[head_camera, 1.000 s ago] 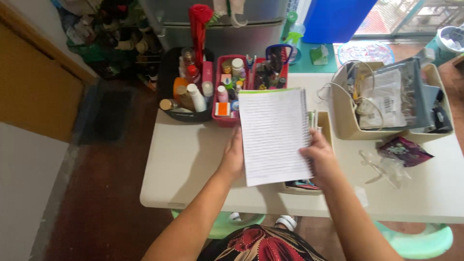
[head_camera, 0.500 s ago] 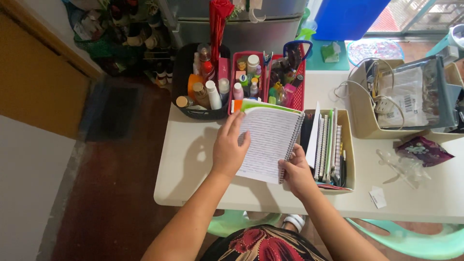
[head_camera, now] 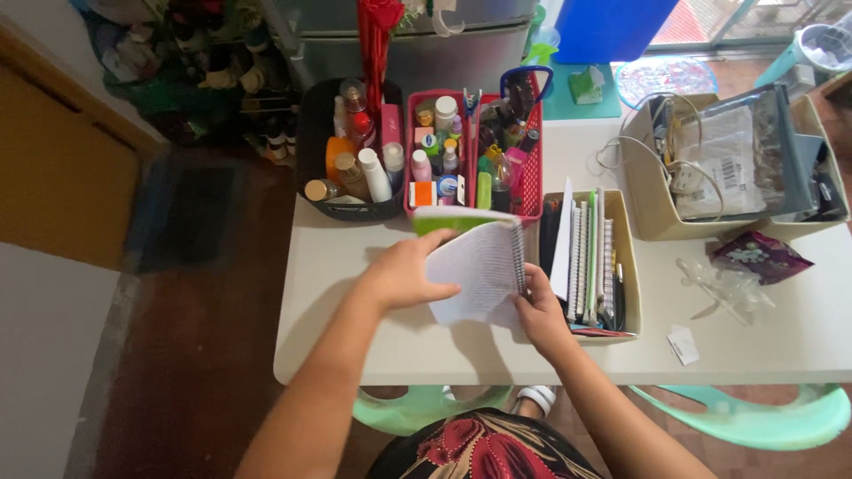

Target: Organizing notebooks, papers, and various small items into storage bins on a table.

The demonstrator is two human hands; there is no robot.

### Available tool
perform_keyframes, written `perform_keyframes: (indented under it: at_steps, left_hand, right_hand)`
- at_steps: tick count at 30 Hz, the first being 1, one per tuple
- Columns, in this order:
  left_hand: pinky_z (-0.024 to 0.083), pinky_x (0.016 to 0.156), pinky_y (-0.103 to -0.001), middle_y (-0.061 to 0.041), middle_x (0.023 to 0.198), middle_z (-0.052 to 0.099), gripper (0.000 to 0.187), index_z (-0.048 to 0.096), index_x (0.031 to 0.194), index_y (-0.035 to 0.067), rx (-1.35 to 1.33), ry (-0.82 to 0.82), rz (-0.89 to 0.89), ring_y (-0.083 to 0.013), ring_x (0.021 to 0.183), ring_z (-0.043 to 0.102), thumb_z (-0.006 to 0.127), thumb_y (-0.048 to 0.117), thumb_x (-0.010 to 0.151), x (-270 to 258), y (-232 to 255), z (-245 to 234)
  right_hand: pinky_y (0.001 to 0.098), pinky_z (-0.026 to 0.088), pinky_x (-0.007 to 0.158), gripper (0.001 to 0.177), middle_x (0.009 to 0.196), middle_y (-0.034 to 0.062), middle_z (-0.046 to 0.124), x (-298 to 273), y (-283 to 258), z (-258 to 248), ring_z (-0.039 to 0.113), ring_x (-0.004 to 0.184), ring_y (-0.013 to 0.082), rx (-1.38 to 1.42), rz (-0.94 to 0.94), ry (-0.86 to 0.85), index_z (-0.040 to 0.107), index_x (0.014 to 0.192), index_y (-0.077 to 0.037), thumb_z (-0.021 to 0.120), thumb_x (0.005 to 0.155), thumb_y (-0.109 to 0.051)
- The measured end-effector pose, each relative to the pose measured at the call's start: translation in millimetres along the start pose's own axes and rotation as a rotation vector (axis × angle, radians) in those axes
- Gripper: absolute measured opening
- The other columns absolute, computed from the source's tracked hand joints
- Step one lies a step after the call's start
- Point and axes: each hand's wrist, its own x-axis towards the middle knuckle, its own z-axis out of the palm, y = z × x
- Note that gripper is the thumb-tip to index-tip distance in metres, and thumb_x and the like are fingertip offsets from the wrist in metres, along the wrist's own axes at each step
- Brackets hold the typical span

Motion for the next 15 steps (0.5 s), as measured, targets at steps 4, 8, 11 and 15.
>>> perform_keyframes:
  at_steps: [4, 8, 11, 15]
  left_hand:
    - [0.055, 0.089, -0.036, -0.007, 0.113, 0.075, 0.065, 0.065, 0.126, 0.005, -0.302, -0.304, 0.208, -0.0221, 0.101, 0.072, 0.085, 0.038, 0.074, 27.9, -66.6, 30.1]
    - [0.055, 0.084, -0.034, -0.006, 0.108, 0.076, 0.058, 0.070, 0.123, 0.003, -0.520, -0.365, 0.023, -0.0144, 0.095, 0.068, 0.073, 0.046, 0.085, 29.3, -94.2, 77.7]
    - [0.055, 0.083, -0.033, -0.008, 0.105, 0.077, 0.056, 0.072, 0.121, 0.000, -0.635, -0.154, -0.102, -0.0141, 0.092, 0.068, 0.064, 0.049, 0.093, 35.9, -148.9, 141.7]
    - [0.056, 0.082, -0.036, -0.011, 0.107, 0.075, 0.054, 0.068, 0.122, -0.005, -1.126, 0.138, -0.305, -0.0183, 0.091, 0.069, 0.060, 0.043, 0.097, 21.2, -181.8, 197.1]
  right_hand:
    - [0.0292, 0.046, 0.101, 0.053, 0.122, 0.0057, 0.061, 7.5, -12.0, -5.5, 0.059, 0.116, 0.0142, -0.083, -0.167, -0.100, 0.048, 0.138, -0.010, 0.053, 0.089, 0.012]
    - [0.0319, 0.051, 0.100, 0.053, 0.123, 0.0082, 0.067, -1.8, -69.1, 21.0, 0.065, 0.115, 0.0195, -0.642, -0.203, -0.225, 0.058, 0.136, -0.012, 0.054, 0.087, 0.009]
    - [0.0362, 0.050, 0.106, 0.059, 0.132, 0.0092, 0.066, -0.6, -67.1, 34.7, 0.063, 0.124, 0.0260, -0.761, -0.403, -0.309, 0.062, 0.138, -0.015, 0.055, 0.085, 0.011]
    - [0.0444, 0.040, 0.109, 0.057, 0.145, 0.0199, 0.053, -13.4, -35.8, 52.6, 0.050, 0.132, 0.0402, -0.917, -0.575, -0.049, 0.057, 0.137, -0.009, 0.067, 0.081, -0.002]
